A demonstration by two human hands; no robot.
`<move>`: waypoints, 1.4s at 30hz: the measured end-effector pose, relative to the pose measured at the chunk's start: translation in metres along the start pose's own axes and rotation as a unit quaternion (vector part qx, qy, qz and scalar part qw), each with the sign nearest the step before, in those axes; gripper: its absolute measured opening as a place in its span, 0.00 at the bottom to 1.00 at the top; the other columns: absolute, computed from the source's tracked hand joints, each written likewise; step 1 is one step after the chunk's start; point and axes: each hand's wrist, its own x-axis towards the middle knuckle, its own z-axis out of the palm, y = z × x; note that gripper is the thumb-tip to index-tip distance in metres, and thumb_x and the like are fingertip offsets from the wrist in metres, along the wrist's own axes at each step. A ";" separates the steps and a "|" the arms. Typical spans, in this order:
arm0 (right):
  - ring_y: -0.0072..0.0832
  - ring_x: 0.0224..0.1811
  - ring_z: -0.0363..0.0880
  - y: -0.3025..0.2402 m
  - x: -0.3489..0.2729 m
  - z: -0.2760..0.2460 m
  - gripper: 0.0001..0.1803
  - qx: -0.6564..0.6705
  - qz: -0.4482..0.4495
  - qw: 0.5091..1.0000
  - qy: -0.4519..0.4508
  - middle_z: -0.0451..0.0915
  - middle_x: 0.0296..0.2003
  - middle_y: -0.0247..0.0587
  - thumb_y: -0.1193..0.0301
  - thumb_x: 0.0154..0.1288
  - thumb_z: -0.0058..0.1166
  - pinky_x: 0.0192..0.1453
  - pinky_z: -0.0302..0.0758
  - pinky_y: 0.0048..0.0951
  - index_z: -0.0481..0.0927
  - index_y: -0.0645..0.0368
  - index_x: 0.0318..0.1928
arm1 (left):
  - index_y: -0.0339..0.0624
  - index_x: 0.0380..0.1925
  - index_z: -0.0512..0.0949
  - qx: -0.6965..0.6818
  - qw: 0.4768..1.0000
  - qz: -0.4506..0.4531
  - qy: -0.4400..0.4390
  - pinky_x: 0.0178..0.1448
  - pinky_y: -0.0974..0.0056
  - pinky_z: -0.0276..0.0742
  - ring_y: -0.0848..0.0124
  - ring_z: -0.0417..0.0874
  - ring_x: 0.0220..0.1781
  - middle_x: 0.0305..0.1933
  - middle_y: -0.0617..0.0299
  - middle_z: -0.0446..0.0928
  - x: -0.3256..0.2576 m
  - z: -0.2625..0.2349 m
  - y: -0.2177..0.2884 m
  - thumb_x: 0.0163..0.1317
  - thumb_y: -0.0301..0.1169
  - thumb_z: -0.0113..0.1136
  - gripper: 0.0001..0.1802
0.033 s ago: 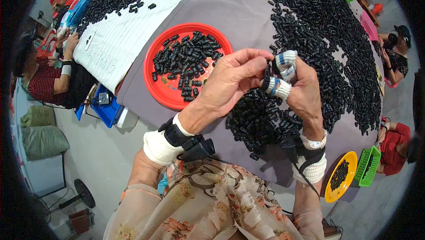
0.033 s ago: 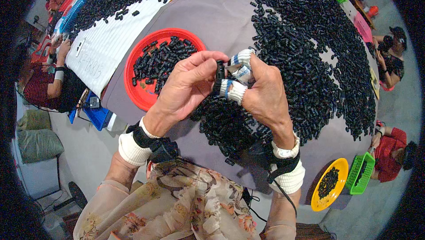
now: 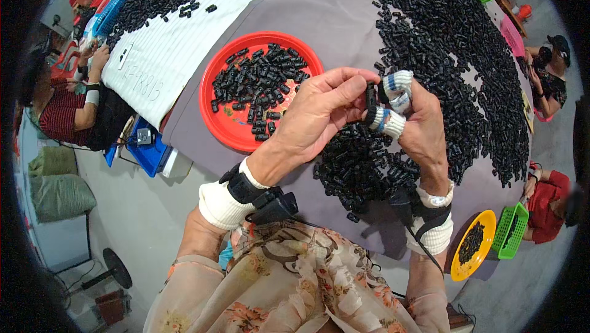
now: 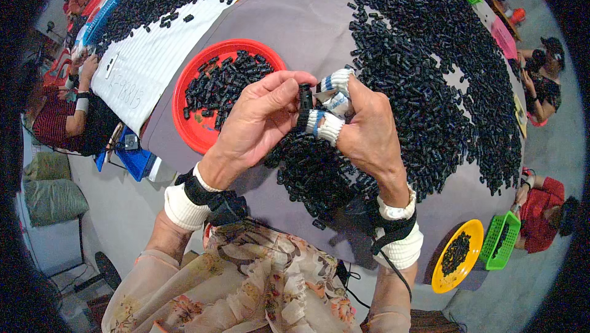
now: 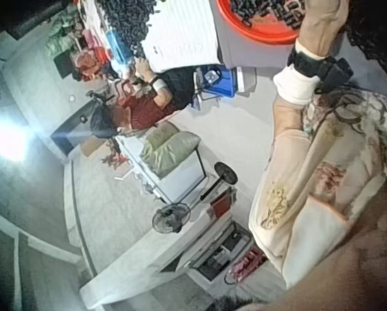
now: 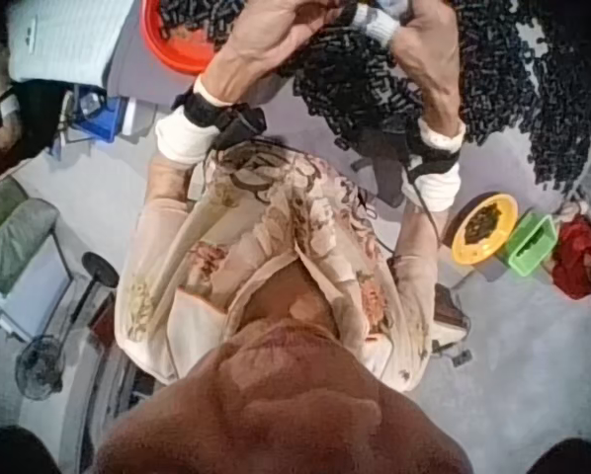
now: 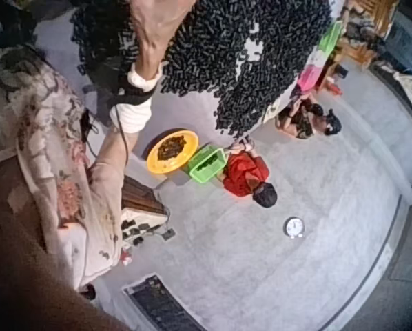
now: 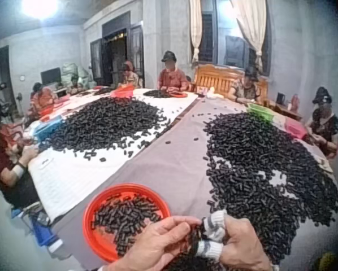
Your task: Assembling small black plastic components by fitting them together at a factory workbench.
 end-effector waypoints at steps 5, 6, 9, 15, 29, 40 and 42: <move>0.15 0.22 0.70 0.006 -0.001 0.001 0.14 0.023 -0.024 0.999 0.004 0.75 0.21 0.33 0.71 0.47 0.64 0.26 0.67 0.21 0.72 0.61 0.32 | 0.35 0.44 0.71 0.004 1.000 0.005 -0.003 0.40 0.74 0.73 0.80 0.74 0.33 0.36 0.64 0.75 0.000 0.000 0.000 0.61 0.28 0.53 0.13; 0.15 0.22 0.70 0.008 0.000 0.002 0.14 0.023 -0.026 0.999 0.005 0.75 0.21 0.33 0.71 0.47 0.64 0.26 0.67 0.21 0.72 0.61 0.32 | 0.35 0.45 0.71 0.004 1.000 0.014 -0.009 0.40 0.74 0.73 0.80 0.75 0.33 0.36 0.64 0.75 0.001 -0.001 0.000 0.60 0.28 0.53 0.13; 0.15 0.22 0.70 0.008 0.003 0.001 0.13 0.038 -0.030 0.999 0.004 0.76 0.21 0.33 0.71 0.48 0.63 0.26 0.67 0.21 0.73 0.61 0.31 | 0.35 0.45 0.71 0.007 1.000 0.025 -0.007 0.40 0.74 0.73 0.80 0.75 0.34 0.37 0.63 0.76 0.005 -0.005 -0.001 0.60 0.27 0.53 0.13; 0.15 0.21 0.68 -0.003 0.003 -0.001 0.12 0.015 0.031 0.999 -0.019 0.74 0.20 0.32 0.69 0.50 0.62 0.25 0.66 0.21 0.73 0.62 0.30 | 0.35 0.44 0.71 -0.001 0.999 0.031 -0.011 0.40 0.74 0.73 0.80 0.76 0.35 0.37 0.63 0.76 0.005 -0.006 -0.002 0.60 0.27 0.53 0.13; 0.18 0.20 0.64 0.008 0.009 -0.002 0.18 -0.003 0.001 0.998 -0.060 0.70 0.17 0.35 0.62 0.47 0.63 0.24 0.63 0.24 0.73 0.64 0.28 | 0.34 0.44 0.72 -0.009 1.000 0.017 -0.014 0.46 0.69 0.75 0.74 0.78 0.39 0.39 0.61 0.76 0.004 -0.002 0.000 0.60 0.27 0.52 0.12; 0.20 0.19 0.64 -0.004 0.017 -0.007 0.18 -0.029 0.028 0.994 -0.105 0.70 0.16 0.34 0.62 0.45 0.64 0.25 0.64 0.26 0.74 0.63 0.27 | 0.31 0.47 0.70 -0.063 0.997 -0.020 -0.032 0.52 0.64 0.74 0.70 0.77 0.43 0.42 0.57 0.75 0.006 -0.007 0.000 0.62 0.29 0.49 0.16; 0.20 0.19 0.65 -0.003 0.018 -0.007 0.17 -0.038 0.035 0.992 -0.113 0.71 0.16 0.34 0.62 0.45 0.64 0.25 0.64 0.26 0.74 0.63 0.27 | 0.31 0.47 0.70 -0.065 0.997 -0.019 -0.036 0.52 0.64 0.74 0.70 0.77 0.44 0.42 0.57 0.75 0.006 -0.007 0.001 0.62 0.29 0.49 0.16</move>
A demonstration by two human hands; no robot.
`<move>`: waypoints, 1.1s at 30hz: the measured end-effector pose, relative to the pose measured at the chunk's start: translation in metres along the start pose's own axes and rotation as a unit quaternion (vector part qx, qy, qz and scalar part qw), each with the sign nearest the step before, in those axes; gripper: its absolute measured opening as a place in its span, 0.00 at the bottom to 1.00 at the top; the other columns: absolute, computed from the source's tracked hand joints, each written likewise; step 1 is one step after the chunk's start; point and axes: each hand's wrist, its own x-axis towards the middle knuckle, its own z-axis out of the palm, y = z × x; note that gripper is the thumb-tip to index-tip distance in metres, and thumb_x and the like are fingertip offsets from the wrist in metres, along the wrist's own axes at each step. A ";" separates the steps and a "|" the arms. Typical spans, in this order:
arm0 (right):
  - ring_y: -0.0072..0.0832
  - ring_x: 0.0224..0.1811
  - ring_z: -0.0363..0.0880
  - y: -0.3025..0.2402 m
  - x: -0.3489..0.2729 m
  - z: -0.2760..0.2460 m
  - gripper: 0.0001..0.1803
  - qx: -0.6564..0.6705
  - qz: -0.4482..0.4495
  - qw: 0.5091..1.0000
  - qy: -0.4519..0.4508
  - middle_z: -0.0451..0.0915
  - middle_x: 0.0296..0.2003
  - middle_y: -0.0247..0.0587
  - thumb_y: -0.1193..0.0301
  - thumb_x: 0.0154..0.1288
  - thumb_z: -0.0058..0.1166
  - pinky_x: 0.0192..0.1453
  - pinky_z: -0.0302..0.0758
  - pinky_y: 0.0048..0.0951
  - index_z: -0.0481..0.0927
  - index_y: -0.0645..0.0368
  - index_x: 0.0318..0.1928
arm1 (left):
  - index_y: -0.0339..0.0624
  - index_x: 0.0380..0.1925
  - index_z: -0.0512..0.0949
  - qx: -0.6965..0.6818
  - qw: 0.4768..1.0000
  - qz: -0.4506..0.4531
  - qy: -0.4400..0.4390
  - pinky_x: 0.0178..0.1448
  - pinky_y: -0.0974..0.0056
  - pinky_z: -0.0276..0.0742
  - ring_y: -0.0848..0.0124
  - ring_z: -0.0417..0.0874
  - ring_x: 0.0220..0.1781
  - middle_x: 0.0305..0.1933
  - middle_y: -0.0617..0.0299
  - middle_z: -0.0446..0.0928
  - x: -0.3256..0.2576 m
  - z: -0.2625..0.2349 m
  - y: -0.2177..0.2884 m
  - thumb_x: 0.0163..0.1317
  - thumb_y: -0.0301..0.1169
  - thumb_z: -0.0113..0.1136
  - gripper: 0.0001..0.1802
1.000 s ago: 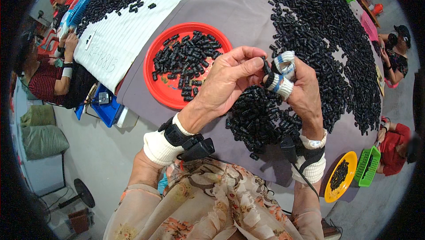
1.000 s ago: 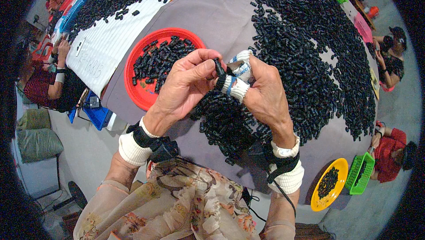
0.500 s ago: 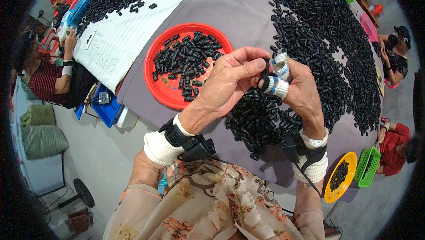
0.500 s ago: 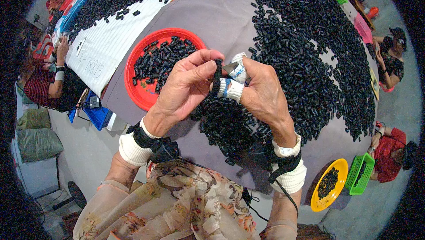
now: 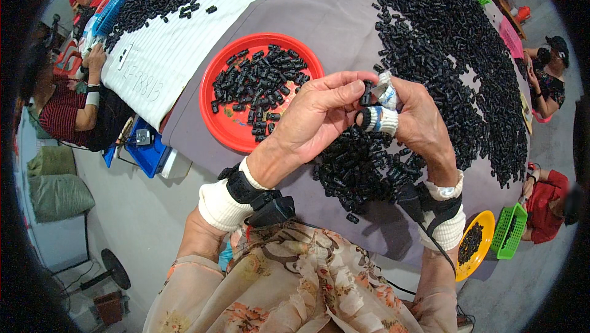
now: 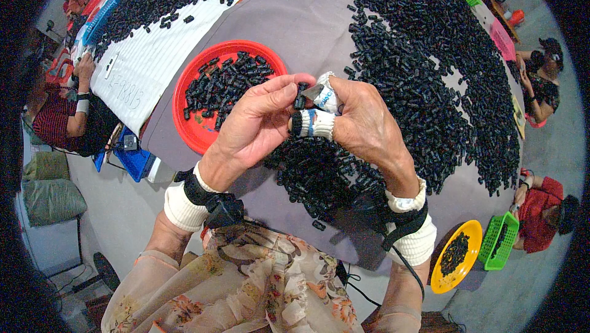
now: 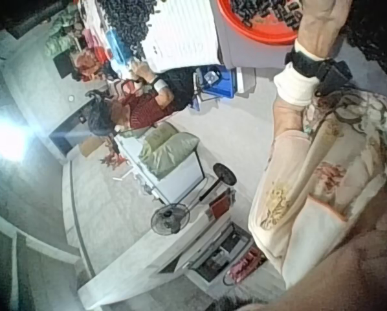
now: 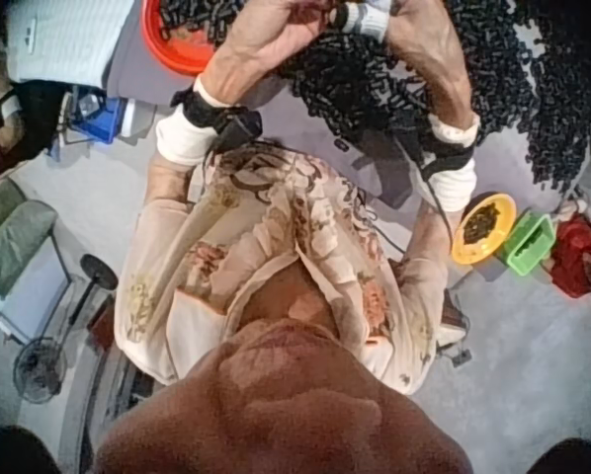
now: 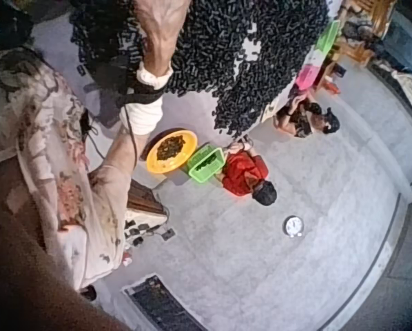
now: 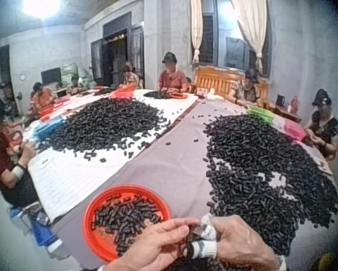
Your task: Assembling small black plastic components by fitting them together at a factory workbench.
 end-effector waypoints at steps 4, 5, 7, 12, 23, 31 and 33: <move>0.19 0.20 0.65 0.004 0.002 0.001 0.18 0.006 -0.022 1.000 0.010 0.71 0.16 0.33 0.62 0.45 0.64 0.25 0.64 0.26 0.74 0.63 0.27 | 0.31 0.47 0.70 0.002 1.000 -0.004 0.004 0.51 0.64 0.74 0.70 0.77 0.44 0.43 0.57 0.75 0.000 0.000 0.001 0.62 0.29 0.49 0.15; 0.19 0.20 0.66 0.003 0.002 0.001 0.18 0.000 -0.019 1.000 0.009 0.71 0.16 0.33 0.62 0.45 0.64 0.25 0.64 0.26 0.74 0.63 0.27 | 0.31 0.47 0.70 0.002 1.000 -0.004 0.003 0.51 0.64 0.74 0.70 0.77 0.44 0.43 0.57 0.75 -0.001 0.000 0.000 0.62 0.29 0.49 0.15; 0.19 0.20 0.66 0.004 0.002 0.000 0.18 0.009 -0.011 1.000 0.000 0.71 0.17 0.33 0.62 0.44 0.64 0.25 0.64 0.26 0.74 0.63 0.27 | 0.31 0.46 0.70 0.002 1.000 -0.005 0.009 0.51 0.64 0.75 0.70 0.77 0.44 0.43 0.57 0.75 0.000 -0.001 -0.001 0.62 0.29 0.50 0.15; 0.20 0.20 0.66 0.000 0.002 -0.001 0.19 0.030 0.009 0.999 -0.024 0.72 0.17 0.33 0.61 0.44 0.65 0.25 0.64 0.26 0.74 0.62 0.28 | 0.31 0.46 0.70 -0.005 1.000 -0.007 0.008 0.50 0.65 0.75 0.70 0.78 0.43 0.43 0.57 0.75 -0.002 0.000 -0.001 0.62 0.29 0.50 0.15; 0.22 0.20 0.66 0.007 0.001 0.002 0.19 -0.002 -0.018 1.000 -0.017 0.71 0.17 0.35 0.60 0.44 0.65 0.25 0.64 0.28 0.73 0.63 0.27 | 0.32 0.43 0.72 0.004 0.999 -0.012 0.048 0.39 0.73 0.75 0.77 0.76 0.36 0.38 0.61 0.75 -0.003 0.005 -0.003 0.62 0.28 0.50 0.12; 0.31 0.19 0.70 0.004 0.000 0.006 0.18 -0.005 -0.027 1.000 -0.010 0.73 0.18 0.44 0.61 0.47 0.61 0.27 0.67 0.31 0.73 0.64 0.28 | 0.33 0.43 0.73 0.012 0.997 -0.007 0.070 0.40 0.72 0.74 0.77 0.76 0.36 0.37 0.62 0.76 -0.002 0.004 -0.005 0.61 0.28 0.52 0.12; 0.32 0.19 0.70 0.003 0.000 0.007 0.18 -0.003 -0.040 0.999 -0.001 0.73 0.18 0.44 0.61 0.48 0.61 0.27 0.67 0.31 0.73 0.64 0.28 | 0.32 0.44 0.71 0.004 0.998 -0.007 0.058 0.44 0.70 0.75 0.74 0.77 0.38 0.39 0.60 0.76 -0.003 -0.002 -0.006 0.61 0.28 0.51 0.13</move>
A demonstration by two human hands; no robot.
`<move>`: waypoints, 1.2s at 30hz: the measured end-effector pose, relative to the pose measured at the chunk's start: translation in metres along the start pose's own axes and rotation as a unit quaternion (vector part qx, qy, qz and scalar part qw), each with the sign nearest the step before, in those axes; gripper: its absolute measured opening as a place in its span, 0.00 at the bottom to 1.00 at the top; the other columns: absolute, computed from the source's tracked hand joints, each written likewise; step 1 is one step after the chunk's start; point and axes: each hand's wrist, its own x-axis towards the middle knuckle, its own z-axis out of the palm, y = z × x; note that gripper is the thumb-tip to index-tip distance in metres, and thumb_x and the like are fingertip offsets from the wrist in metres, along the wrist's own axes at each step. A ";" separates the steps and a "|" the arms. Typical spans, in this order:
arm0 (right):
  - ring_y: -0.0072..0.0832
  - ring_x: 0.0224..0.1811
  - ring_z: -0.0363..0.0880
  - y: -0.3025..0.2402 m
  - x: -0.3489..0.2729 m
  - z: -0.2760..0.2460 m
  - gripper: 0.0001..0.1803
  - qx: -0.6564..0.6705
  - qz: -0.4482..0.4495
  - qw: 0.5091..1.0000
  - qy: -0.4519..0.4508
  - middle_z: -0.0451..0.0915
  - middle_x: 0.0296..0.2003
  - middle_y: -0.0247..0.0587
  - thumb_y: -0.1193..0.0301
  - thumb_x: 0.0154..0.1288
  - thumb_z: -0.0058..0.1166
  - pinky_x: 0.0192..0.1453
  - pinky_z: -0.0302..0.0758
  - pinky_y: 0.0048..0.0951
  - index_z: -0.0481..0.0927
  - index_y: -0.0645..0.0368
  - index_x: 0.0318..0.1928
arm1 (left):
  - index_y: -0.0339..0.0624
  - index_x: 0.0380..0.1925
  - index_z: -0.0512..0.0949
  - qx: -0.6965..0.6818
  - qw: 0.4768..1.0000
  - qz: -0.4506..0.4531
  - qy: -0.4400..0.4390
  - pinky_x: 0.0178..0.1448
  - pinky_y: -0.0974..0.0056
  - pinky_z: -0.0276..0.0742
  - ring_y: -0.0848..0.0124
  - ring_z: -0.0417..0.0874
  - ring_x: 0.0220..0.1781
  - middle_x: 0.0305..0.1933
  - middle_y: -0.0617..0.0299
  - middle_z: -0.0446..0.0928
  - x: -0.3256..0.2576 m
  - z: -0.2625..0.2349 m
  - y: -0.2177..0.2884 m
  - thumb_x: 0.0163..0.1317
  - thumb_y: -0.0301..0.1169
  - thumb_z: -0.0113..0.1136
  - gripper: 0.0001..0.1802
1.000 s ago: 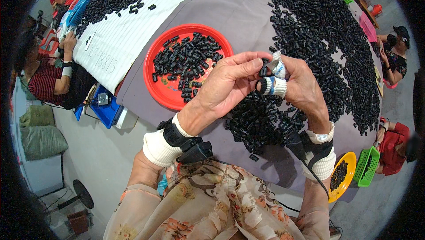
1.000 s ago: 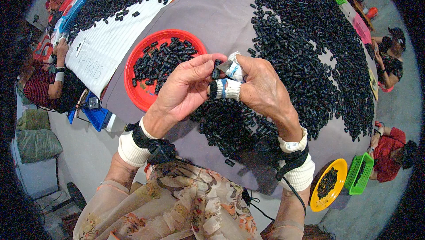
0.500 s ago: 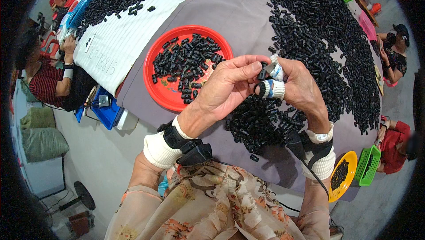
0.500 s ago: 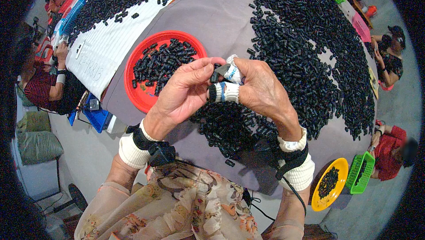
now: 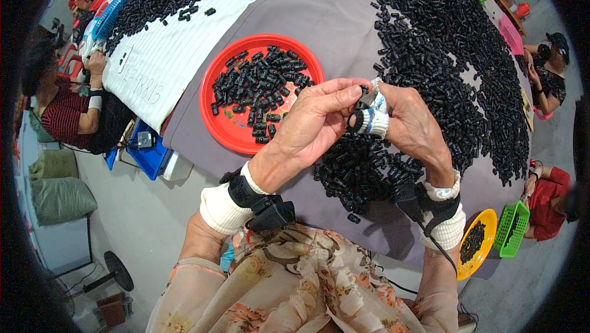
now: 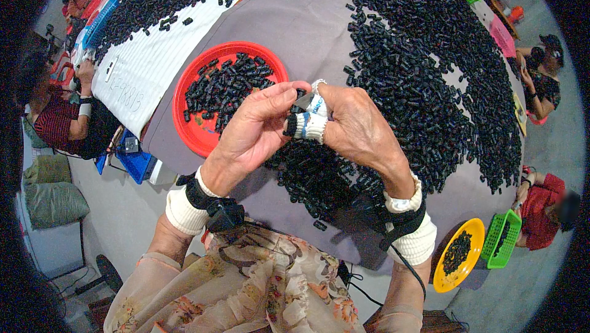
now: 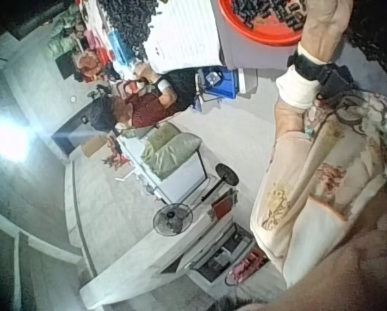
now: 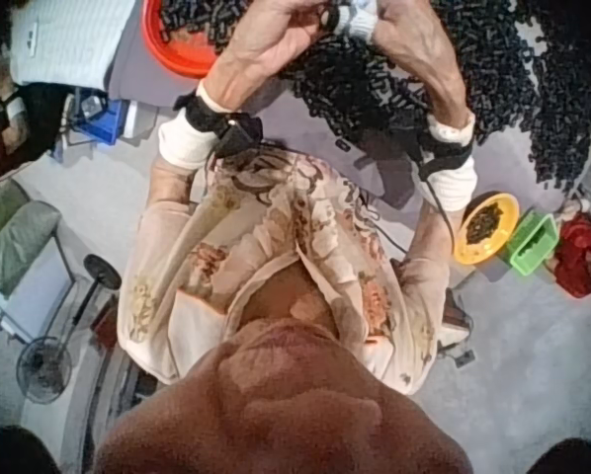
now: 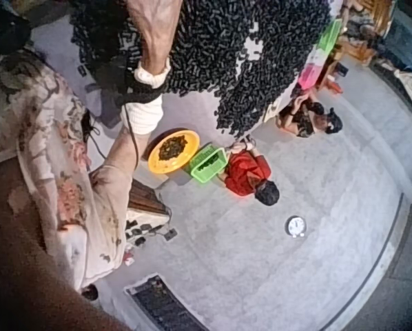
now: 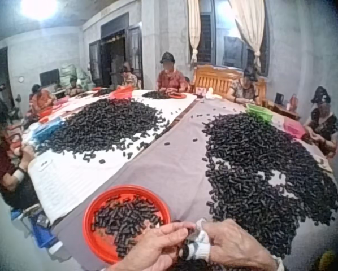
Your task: Assembling small black plastic components by fitting them together at a factory workbench.
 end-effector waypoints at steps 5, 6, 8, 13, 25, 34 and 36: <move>0.26 0.18 0.68 0.003 0.000 -0.001 0.20 -0.006 -0.003 1.000 0.008 0.71 0.16 0.39 0.60 0.44 0.64 0.25 0.65 0.30 0.73 0.63 0.26 | 0.30 0.46 0.69 -0.020 1.000 -0.002 -0.021 0.47 0.68 0.76 0.72 0.78 0.40 0.40 0.57 0.76 -0.001 0.001 0.002 0.61 0.27 0.50 0.14; 0.26 0.18 0.68 0.003 0.001 -0.002 0.20 -0.006 -0.004 1.000 0.008 0.71 0.16 0.39 0.60 0.44 0.64 0.25 0.65 0.30 0.73 0.63 0.26 | 0.30 0.46 0.69 -0.027 0.999 -0.001 -0.031 0.47 0.68 0.76 0.72 0.78 0.40 0.40 0.57 0.76 -0.001 0.002 0.002 0.61 0.27 0.50 0.15; 0.23 0.18 0.68 0.003 0.003 -0.004 0.21 -0.014 -0.018 0.999 0.022 0.71 0.15 0.38 0.59 0.41 0.66 0.24 0.65 0.29 0.73 0.63 0.25 | 0.30 0.46 0.69 -0.033 0.999 0.000 -0.042 0.46 0.68 0.76 0.72 0.78 0.40 0.40 0.57 0.76 -0.001 0.001 0.002 0.61 0.27 0.50 0.15; 0.25 0.18 0.69 -0.003 0.001 -0.006 0.21 -0.026 0.018 0.999 0.010 0.72 0.16 0.39 0.58 0.40 0.67 0.24 0.65 0.30 0.73 0.63 0.24 | 0.31 0.46 0.69 -0.045 0.998 -0.003 -0.047 0.46 0.67 0.76 0.72 0.78 0.40 0.40 0.57 0.76 -0.002 0.004 0.001 0.61 0.27 0.50 0.15; 0.36 0.17 0.70 0.005 -0.001 -0.003 0.21 -0.037 -0.009 0.999 0.007 0.72 0.16 0.44 0.59 0.43 0.64 0.25 0.65 0.34 0.71 0.64 0.24 | 0.33 0.41 0.74 -0.018 1.000 -0.004 -0.003 0.39 0.74 0.73 0.77 0.77 0.35 0.36 0.62 0.77 -0.002 0.008 -0.002 0.61 0.28 0.51 0.11; 0.38 0.17 0.69 0.004 0.000 -0.002 0.22 -0.032 -0.015 0.999 0.010 0.71 0.15 0.44 0.58 0.44 0.64 0.25 0.65 0.34 0.70 0.64 0.24 | 0.33 0.41 0.73 -0.006 1.000 0.007 0.004 0.36 0.75 0.73 0.78 0.77 0.34 0.36 0.62 0.76 -0.002 0.008 -0.001 0.61 0.28 0.52 0.11; 0.37 0.17 0.69 0.004 0.000 -0.001 0.22 -0.028 -0.024 0.999 0.012 0.71 0.16 0.44 0.59 0.44 0.64 0.24 0.65 0.33 0.70 0.64 0.24 | 0.33 0.42 0.73 -0.009 1.000 0.005 0.001 0.36 0.74 0.73 0.77 0.77 0.34 0.36 0.62 0.76 -0.003 0.009 0.000 0.61 0.28 0.52 0.11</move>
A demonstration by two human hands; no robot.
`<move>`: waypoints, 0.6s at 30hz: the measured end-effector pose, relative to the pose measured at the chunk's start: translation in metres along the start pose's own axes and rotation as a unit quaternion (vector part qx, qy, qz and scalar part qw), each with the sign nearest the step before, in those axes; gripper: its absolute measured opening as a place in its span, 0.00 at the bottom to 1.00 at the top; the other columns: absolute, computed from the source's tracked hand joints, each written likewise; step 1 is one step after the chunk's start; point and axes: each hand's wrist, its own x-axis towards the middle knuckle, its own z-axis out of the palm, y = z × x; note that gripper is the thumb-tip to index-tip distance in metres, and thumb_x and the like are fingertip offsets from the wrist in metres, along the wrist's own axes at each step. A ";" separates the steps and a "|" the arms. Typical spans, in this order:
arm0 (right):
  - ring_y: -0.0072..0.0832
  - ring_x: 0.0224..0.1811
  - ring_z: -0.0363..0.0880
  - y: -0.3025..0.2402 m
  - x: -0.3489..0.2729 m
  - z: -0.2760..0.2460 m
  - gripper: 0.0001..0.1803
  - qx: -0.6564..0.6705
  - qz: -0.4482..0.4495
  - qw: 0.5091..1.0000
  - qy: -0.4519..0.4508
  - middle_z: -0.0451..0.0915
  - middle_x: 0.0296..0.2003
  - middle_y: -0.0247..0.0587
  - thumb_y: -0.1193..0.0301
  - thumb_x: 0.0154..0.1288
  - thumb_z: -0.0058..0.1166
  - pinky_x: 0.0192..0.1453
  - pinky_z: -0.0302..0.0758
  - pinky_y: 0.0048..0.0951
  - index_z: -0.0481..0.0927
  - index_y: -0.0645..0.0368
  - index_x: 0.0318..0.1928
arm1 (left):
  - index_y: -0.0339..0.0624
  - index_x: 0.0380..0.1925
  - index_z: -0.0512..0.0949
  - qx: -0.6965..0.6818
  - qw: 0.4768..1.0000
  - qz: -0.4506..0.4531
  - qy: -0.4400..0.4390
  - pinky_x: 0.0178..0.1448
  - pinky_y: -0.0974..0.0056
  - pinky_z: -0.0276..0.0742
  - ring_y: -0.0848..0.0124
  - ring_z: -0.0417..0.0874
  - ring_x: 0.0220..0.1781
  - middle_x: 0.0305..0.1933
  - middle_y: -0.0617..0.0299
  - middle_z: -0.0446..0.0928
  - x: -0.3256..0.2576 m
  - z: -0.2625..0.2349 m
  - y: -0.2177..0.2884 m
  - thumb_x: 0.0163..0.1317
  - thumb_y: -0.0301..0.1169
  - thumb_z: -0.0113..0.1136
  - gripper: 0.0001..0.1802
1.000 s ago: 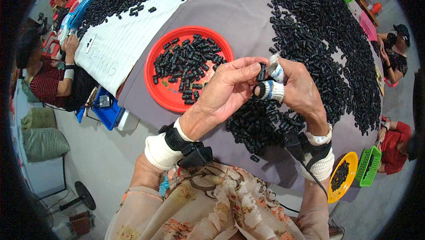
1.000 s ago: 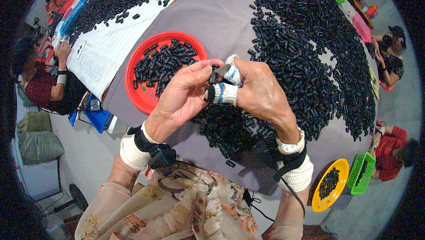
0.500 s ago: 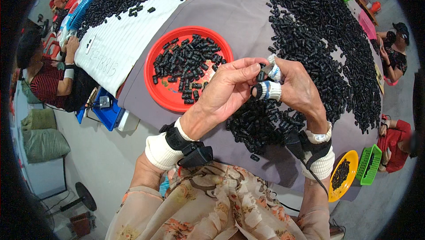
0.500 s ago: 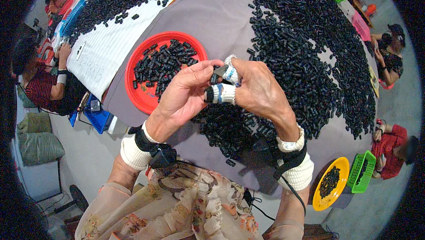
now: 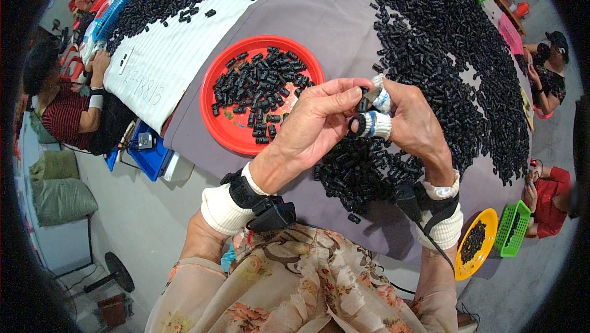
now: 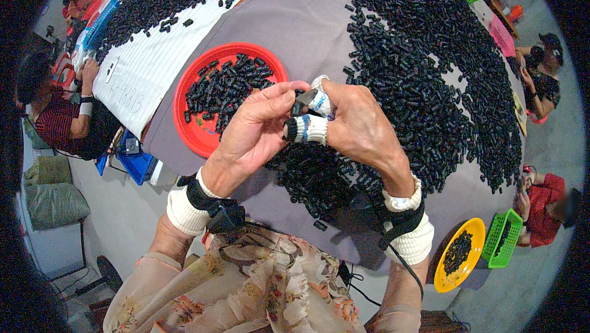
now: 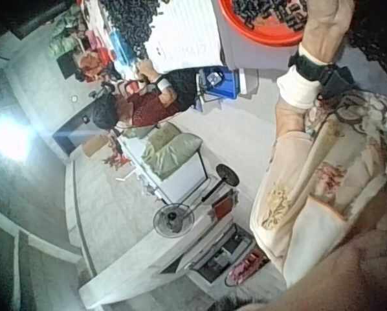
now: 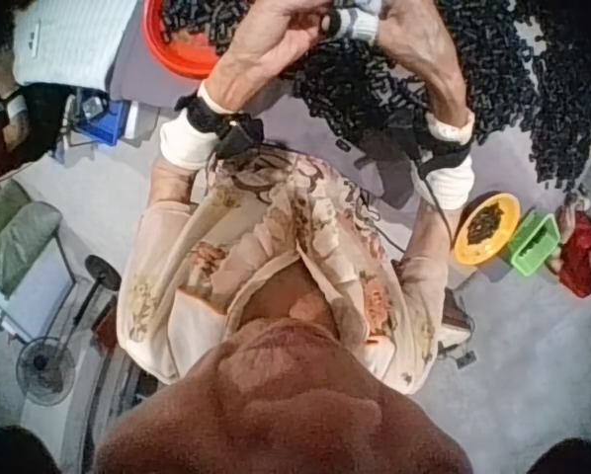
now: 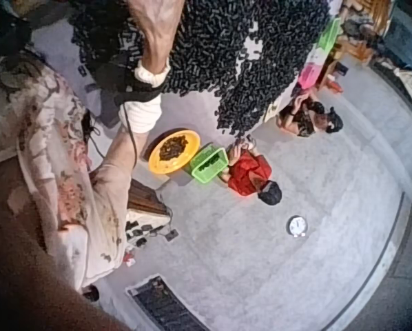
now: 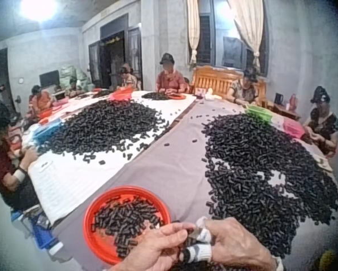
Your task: Assembling small black plastic components by fitting them together at a factory workbench.
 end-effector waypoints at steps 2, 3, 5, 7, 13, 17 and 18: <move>0.35 0.17 0.70 -0.001 0.000 0.001 0.21 0.009 0.015 1.000 0.005 0.71 0.16 0.44 0.59 0.44 0.64 0.24 0.65 0.32 0.71 0.64 0.25 | 0.33 0.42 0.73 -0.002 1.000 -0.001 -0.002 0.35 0.74 0.74 0.77 0.77 0.34 0.36 0.62 0.76 0.000 -0.001 0.000 0.61 0.28 0.52 0.11; 0.35 0.17 0.70 -0.001 -0.001 0.001 0.21 0.009 0.015 1.000 0.006 0.71 0.16 0.44 0.59 0.44 0.64 0.24 0.65 0.32 0.71 0.64 0.25 | 0.33 0.42 0.73 -0.002 1.000 -0.002 -0.003 0.35 0.74 0.74 0.77 0.77 0.34 0.36 0.62 0.76 0.001 -0.002 -0.001 0.61 0.28 0.52 0.11; 0.32 0.17 0.70 0.001 -0.001 0.000 0.20 0.016 0.022 1.000 -0.006 0.72 0.16 0.43 0.60 0.43 0.65 0.24 0.65 0.32 0.72 0.63 0.25 | 0.33 0.42 0.73 -0.002 1.000 -0.004 -0.004 0.35 0.74 0.74 0.77 0.77 0.34 0.36 0.62 0.76 0.001 -0.002 -0.002 0.61 0.28 0.52 0.11; 0.30 0.17 0.70 0.001 -0.001 0.000 0.20 0.008 0.015 1.000 -0.009 0.72 0.16 0.42 0.60 0.43 0.65 0.24 0.65 0.31 0.72 0.63 0.25 | 0.33 0.42 0.73 0.000 1.000 -0.004 0.006 0.36 0.74 0.74 0.77 0.77 0.35 0.36 0.62 0.76 0.000 -0.002 -0.003 0.61 0.28 0.52 0.11; 0.22 0.18 0.67 0.008 -0.002 0.004 0.19 0.030 0.004 0.999 0.013 0.72 0.16 0.37 0.62 0.43 0.66 0.24 0.65 0.28 0.73 0.63 0.25 | 0.33 0.42 0.72 -0.024 0.999 -0.008 -0.019 0.39 0.74 0.74 0.76 0.77 0.37 0.37 0.61 0.76 0.001 -0.004 -0.001 0.61 0.28 0.52 0.12; 0.19 0.19 0.67 0.000 -0.002 0.002 0.17 0.020 0.009 0.999 0.042 0.71 0.16 0.33 0.65 0.41 0.66 0.24 0.64 0.26 0.73 0.62 0.25 | 0.34 0.43 0.72 -0.032 0.999 -0.001 -0.036 0.41 0.72 0.74 0.76 0.77 0.37 0.37 0.62 0.76 -0.001 -0.003 0.000 0.61 0.28 0.52 0.12; 0.19 0.19 0.67 -0.002 -0.002 0.002 0.17 0.021 0.010 0.999 0.044 0.71 0.16 0.33 0.65 0.41 0.66 0.24 0.64 0.26 0.73 0.62 0.25 | 0.34 0.43 0.72 -0.031 0.999 0.005 -0.032 0.42 0.73 0.73 0.76 0.77 0.37 0.37 0.62 0.76 -0.001 -0.005 -0.002 0.61 0.28 0.52 0.11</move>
